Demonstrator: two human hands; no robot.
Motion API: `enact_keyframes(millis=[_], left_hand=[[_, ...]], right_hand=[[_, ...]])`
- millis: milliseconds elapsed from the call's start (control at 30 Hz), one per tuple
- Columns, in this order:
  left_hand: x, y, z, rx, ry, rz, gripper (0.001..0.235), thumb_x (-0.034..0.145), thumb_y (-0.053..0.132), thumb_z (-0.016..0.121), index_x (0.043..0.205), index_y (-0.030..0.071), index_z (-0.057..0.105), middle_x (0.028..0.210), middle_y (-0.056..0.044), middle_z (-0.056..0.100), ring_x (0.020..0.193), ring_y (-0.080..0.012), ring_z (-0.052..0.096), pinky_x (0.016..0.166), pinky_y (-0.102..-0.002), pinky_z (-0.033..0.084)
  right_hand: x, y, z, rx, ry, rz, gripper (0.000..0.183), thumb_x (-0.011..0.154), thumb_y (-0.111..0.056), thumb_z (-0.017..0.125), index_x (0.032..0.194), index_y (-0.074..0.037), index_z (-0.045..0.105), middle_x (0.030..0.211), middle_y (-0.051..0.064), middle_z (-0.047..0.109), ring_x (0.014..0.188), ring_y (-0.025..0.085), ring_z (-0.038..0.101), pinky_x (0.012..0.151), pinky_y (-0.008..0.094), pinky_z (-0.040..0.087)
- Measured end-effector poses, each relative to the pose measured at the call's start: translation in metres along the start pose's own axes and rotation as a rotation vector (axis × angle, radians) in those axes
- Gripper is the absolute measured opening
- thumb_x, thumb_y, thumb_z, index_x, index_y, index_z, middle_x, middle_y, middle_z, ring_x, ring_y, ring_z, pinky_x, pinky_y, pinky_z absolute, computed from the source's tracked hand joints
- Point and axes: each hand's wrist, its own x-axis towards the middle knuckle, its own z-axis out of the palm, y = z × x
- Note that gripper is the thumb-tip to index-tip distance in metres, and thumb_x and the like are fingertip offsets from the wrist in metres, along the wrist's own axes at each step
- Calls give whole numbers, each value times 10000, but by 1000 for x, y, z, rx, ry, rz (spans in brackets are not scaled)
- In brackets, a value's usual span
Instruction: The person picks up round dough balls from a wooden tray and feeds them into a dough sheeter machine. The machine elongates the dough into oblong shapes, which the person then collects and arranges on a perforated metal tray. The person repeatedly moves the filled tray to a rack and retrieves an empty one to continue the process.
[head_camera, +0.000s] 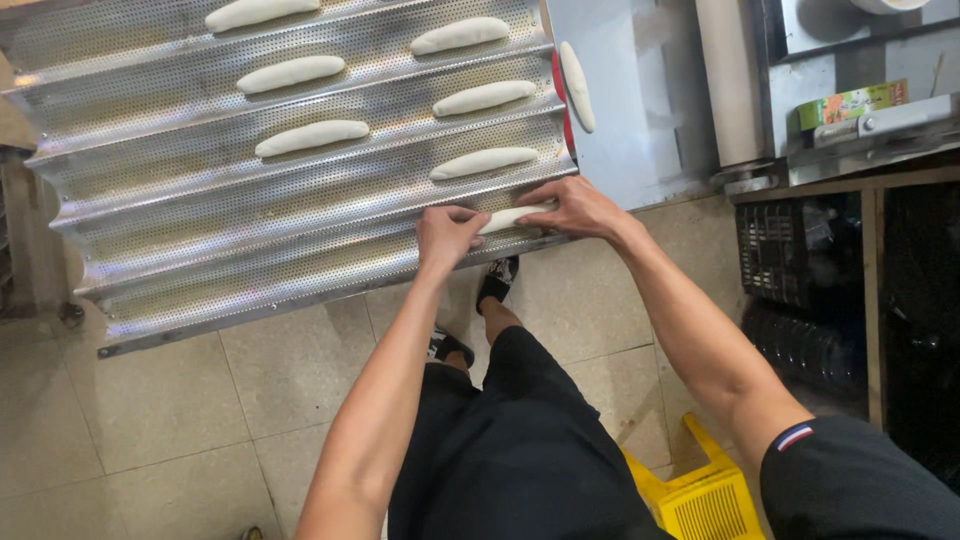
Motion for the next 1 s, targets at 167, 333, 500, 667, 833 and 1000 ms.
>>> enact_keyframes(millis=[167,333,500,667,833,1000], left_hand=[[-13,9,-9,290,158,122,355,793,355,827,901,18,804,706,-148,767,647,-253,760,687,-369,598],[-7,37,-19,440,202,197,430,835,426,792,877,-1,798,752,-177,755,724,-323,750,718,-432,587],[28,75,-17,232,121,225,378,894,362,714,953,-5,780,731,-133,773,636,-232,767,649,-354,601],[52,102,-18,57,40,167,397,930,341,681,1060,-28,748,817,-101,779,613,-160,767,562,-281,610],[78,126,-34,-225,-97,107,475,901,385,715,1140,-26,718,912,-168,766,684,-182,771,590,-308,648],[121,140,-94,-642,-225,46,531,849,421,785,1196,43,651,1011,-184,709,784,-209,740,700,-318,644]], right_hand=[[-3,40,-31,204,126,328,352,906,-349,731,1124,-79,788,917,146,800,838,229,788,770,371,611],[64,130,-35,149,657,312,354,879,-284,761,1145,-51,769,966,185,782,876,281,768,813,391,588],[143,195,-8,-163,789,246,433,783,-235,819,1143,-1,760,1038,265,734,957,390,704,847,454,559],[163,180,-46,462,647,560,399,812,-241,731,1153,-36,760,1064,127,767,944,234,742,860,348,572],[130,90,-111,919,462,216,440,929,-237,596,1324,-45,621,1112,97,675,901,165,654,703,347,551],[152,-43,-111,657,66,-42,582,876,-166,728,1417,-91,525,1155,161,726,895,212,646,734,349,508]])
